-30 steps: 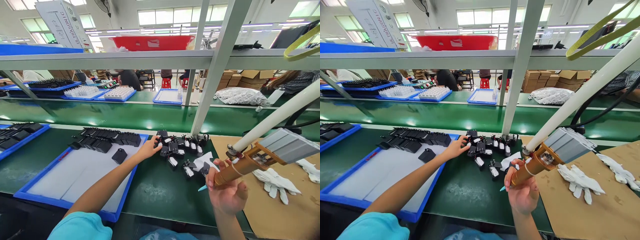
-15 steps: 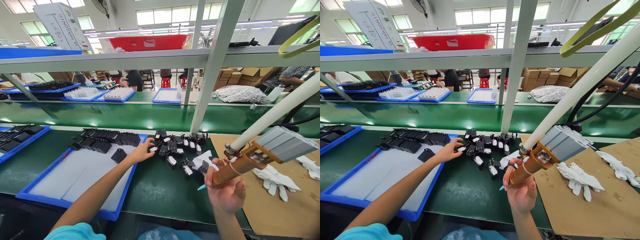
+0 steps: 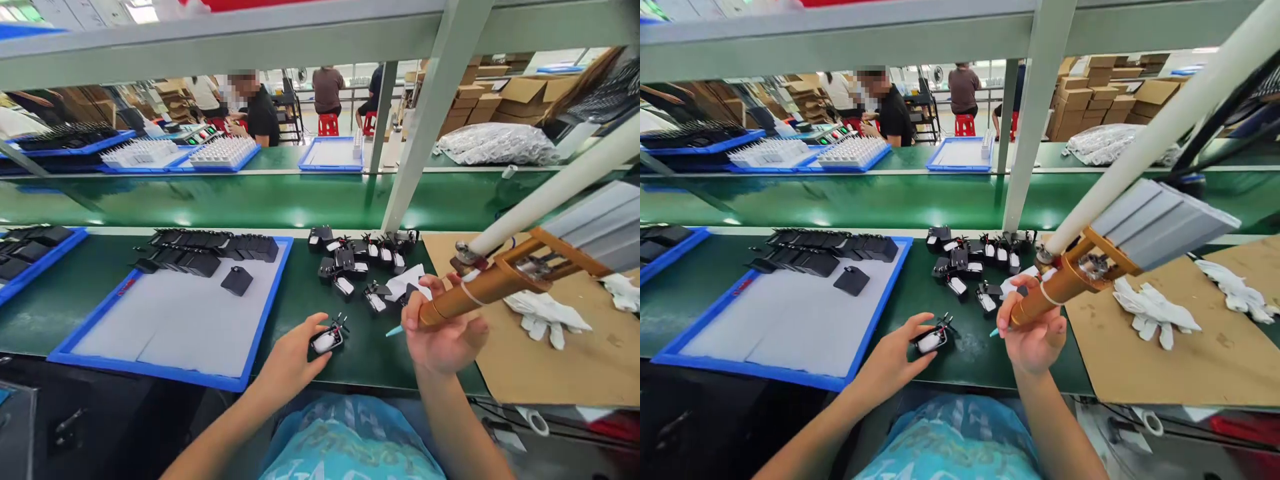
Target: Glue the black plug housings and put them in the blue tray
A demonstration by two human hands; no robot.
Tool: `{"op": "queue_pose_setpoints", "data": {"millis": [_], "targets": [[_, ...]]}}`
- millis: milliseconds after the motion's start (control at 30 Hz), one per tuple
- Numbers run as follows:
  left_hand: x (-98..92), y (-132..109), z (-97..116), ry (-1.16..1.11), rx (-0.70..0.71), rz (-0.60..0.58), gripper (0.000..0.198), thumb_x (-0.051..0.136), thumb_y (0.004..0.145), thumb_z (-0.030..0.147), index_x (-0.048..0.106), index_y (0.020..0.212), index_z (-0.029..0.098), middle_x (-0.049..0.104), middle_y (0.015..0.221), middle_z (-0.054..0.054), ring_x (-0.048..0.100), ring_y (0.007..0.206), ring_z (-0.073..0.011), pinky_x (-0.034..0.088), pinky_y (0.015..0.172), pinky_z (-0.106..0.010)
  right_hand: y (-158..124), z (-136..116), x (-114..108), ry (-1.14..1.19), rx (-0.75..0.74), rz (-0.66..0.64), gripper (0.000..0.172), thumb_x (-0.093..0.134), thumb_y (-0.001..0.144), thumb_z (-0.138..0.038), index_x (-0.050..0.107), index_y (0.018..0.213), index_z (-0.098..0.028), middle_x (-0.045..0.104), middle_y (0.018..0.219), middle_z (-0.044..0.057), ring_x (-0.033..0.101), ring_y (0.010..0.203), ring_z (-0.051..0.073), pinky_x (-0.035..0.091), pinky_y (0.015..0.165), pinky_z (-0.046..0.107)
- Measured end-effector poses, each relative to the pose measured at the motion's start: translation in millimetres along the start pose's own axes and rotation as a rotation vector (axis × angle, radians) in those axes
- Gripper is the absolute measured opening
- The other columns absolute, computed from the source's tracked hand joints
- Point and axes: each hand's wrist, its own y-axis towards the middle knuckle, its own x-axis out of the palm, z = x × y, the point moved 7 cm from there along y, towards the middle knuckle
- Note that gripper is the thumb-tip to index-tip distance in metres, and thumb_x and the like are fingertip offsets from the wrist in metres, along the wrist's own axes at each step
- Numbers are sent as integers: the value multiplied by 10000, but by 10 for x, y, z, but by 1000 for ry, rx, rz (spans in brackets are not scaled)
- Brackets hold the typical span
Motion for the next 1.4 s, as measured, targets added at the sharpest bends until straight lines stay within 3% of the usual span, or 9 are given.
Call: {"op": "queue_pose_setpoints", "data": {"millis": [100,267,367,467,600,700,900,1233,1400], "targets": [[270,42,-2,-104,-12,31,554,607,798,204,398,1306,281,654,1130,-18,615,1031,-196,471,912,-346,4,22,65,-5,16,-14,472,526,774,-654,611,1062,-290,552,986,10,489,405,61,319,259,204],[417,219,17,-209,63,-8,709,666,749,195,372,1391,259,524,1261,-72,577,1052,-189,474,928,-334,-11,49,158,2,40,-22,529,543,764,-659,577,1156,-306,554,976,7,475,398,55,311,254,195],[429,261,55,-227,149,-16,539,665,744,177,511,1257,232,499,1276,-78,538,1148,-205,437,997,-346,-25,67,235,-5,40,-31,524,533,767,-664,574,1144,-302,561,969,10,462,392,50,306,246,189],[438,266,16,-249,165,54,332,681,753,212,568,1065,201,553,1223,-82,567,1108,-216,464,949,-354,-38,102,327,4,50,-50,497,522,782,-658,570,1126,-303,568,958,9,456,393,49,317,249,185],[494,235,-21,-199,133,99,332,635,828,291,513,1126,210,633,1154,-75,618,1043,-217,490,887,-358,-47,151,428,45,64,-71,464,527,794,-638,572,1099,-291,573,942,3,468,393,49,329,257,180],[460,198,54,-137,148,138,367,589,867,334,458,1195,235,656,1152,-59,664,950,-203,512,800,-321,-43,176,471,51,74,-79,484,552,769,-652,570,1083,-284,578,929,0,473,384,51,336,256,178],[288,177,241,-87,174,233,316,642,813,363,513,1066,225,682,973,-35,654,856,-191,494,732,-291,-27,185,484,49,68,-77,495,551,772,-654,566,1075,-264,580,921,-1,476,382,47,339,256,174],[250,163,281,-170,113,200,289,643,787,351,516,1008,216,675,890,-10,633,748,-159,465,644,-252,-35,157,473,54,56,-80,368,538,806,-613,543,894,-255,566,936,-19,493,394,49,337,272,180],[261,159,287,-194,105,194,274,620,775,312,506,1008,222,671,891,-11,633,749,-162,474,662,-261,-43,161,481,27,58,-52,493,524,771,-666,561,1072,-277,556,944,-1,477,382,49,322,258,184]]}}
